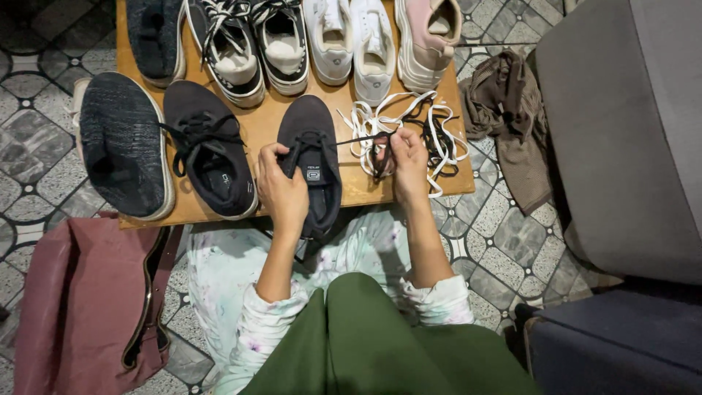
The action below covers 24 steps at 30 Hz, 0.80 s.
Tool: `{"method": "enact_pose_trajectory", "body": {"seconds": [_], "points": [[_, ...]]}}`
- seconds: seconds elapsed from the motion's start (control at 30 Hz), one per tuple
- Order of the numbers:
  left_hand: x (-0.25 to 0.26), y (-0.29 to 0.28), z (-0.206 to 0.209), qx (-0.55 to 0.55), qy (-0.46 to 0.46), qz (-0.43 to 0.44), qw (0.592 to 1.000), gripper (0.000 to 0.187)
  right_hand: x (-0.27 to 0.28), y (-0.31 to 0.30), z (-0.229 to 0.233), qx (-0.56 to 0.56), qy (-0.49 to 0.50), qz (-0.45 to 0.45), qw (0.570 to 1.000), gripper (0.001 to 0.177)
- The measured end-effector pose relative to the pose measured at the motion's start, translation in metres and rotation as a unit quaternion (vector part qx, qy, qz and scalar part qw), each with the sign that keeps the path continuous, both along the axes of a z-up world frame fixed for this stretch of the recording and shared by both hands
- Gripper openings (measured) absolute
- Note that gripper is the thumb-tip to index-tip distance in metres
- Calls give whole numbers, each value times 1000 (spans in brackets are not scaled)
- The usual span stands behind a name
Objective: The person sits on the floor and re-laces a pair of black sneakers, then a pair of white sneakers, using black and white laces respectively. The person threads the laces through the eyelets and ties them into bows.
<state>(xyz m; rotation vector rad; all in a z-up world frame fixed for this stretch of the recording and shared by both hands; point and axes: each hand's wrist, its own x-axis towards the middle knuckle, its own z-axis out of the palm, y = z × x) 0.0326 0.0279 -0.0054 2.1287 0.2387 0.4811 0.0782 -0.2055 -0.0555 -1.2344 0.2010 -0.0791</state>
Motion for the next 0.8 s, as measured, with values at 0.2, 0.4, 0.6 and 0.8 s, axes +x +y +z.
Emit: {"method": "enact_pose_trajectory", "body": {"seconds": [0.2,0.4,0.6,0.8], "points": [[-3,4,-4,-4,-11,-14,1000,37,-10,10,23,105,25,121,987,38],[-5,7,-6,-6,-42,-30,999,33,-26,26,57,-178,-84,62,978,44],[-8,11,-4,0,-54,-44,998,28,-11,54,64,-112,-55,82,989,17],[-6,16,-14,-35,-51,-22,998,21,-12,113,40,-254,-24,120,960,12]]}}
